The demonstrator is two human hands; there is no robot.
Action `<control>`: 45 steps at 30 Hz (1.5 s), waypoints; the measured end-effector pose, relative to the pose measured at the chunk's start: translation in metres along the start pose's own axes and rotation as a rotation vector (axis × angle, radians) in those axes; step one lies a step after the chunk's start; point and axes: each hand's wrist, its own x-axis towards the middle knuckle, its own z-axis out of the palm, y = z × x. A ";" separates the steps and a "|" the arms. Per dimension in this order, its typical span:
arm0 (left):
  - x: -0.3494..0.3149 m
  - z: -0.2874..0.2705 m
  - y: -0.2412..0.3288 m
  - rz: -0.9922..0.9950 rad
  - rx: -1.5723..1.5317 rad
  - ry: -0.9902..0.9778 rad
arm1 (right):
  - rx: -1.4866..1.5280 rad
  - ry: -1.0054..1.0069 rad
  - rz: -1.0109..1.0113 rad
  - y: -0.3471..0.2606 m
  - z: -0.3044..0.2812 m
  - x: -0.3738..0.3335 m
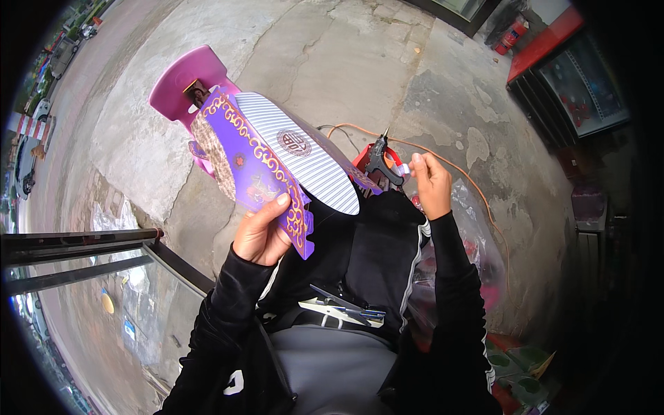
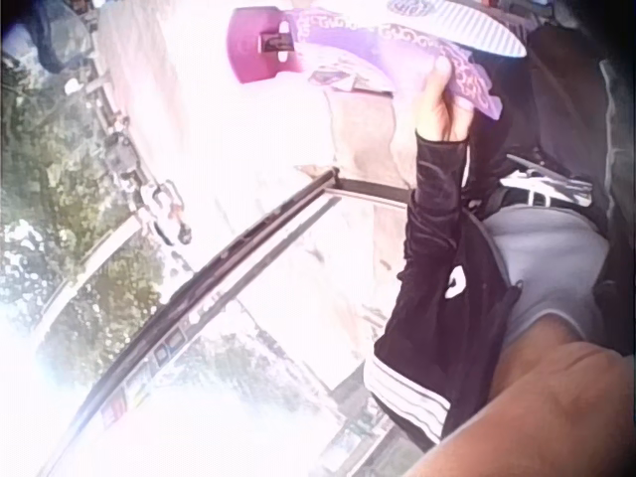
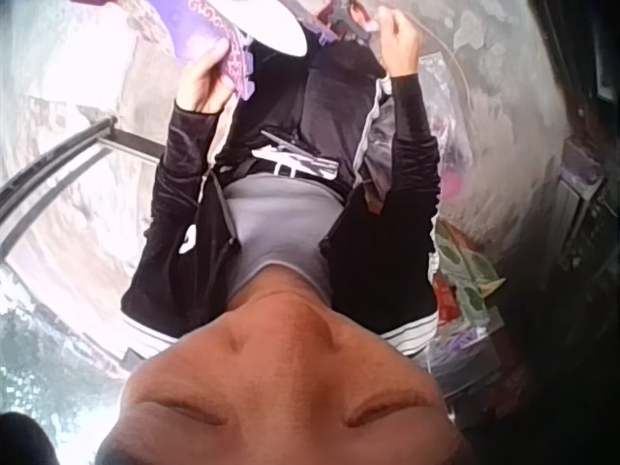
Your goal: The person uses a hot glue gun to attach a purple decorative paper strip to a white corrugated base. They apply glue along the edges, press the paper into place, and trim excess material with scissors.
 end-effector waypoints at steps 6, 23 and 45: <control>0.006 0.016 0.008 -0.064 -0.044 -0.181 | 1.012 -1.148 0.546 -0.116 -0.006 -0.068; -0.006 0.037 0.012 -0.081 0.323 -0.088 | 1.136 -0.398 0.396 -0.158 0.029 -0.070; -0.013 0.045 -0.012 -0.029 0.197 -0.073 | 1.228 -0.453 0.499 -0.156 0.026 -0.076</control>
